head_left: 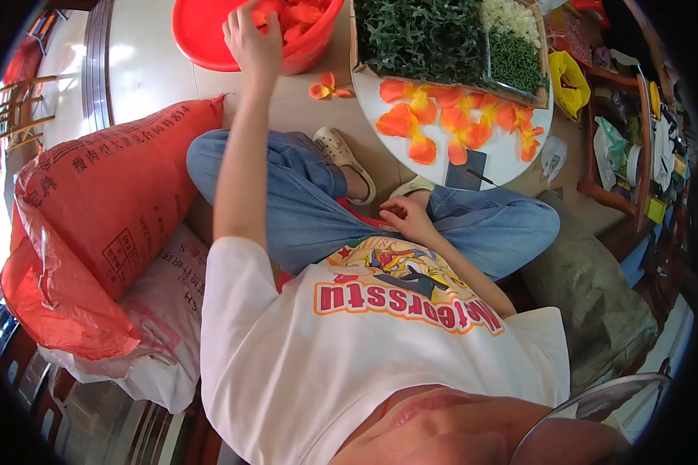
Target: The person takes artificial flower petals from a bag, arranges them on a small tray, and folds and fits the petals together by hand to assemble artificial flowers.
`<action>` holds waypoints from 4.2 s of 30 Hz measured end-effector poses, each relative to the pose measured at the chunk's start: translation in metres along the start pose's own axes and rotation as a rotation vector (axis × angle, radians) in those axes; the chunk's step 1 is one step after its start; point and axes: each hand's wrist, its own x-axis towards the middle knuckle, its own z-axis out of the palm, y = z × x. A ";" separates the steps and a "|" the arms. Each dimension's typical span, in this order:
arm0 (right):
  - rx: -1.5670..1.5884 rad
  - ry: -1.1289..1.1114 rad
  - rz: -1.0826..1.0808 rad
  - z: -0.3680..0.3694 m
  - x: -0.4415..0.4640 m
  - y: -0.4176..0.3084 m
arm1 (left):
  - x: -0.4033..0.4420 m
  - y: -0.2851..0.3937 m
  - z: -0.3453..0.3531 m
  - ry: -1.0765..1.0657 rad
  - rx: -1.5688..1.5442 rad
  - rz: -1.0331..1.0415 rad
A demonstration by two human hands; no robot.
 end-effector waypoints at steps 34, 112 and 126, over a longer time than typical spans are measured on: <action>0.221 0.037 -0.027 0.002 0.012 0.007 | -0.181 0.039 0.004 -0.399 -1.163 -1.407; -0.809 0.665 -0.421 -0.200 0.025 -0.029 | -0.157 0.172 -0.047 -0.492 -0.498 -0.147; -0.461 0.525 -0.272 -0.208 0.022 -0.034 | -0.166 0.175 -0.040 -0.607 -0.247 -0.042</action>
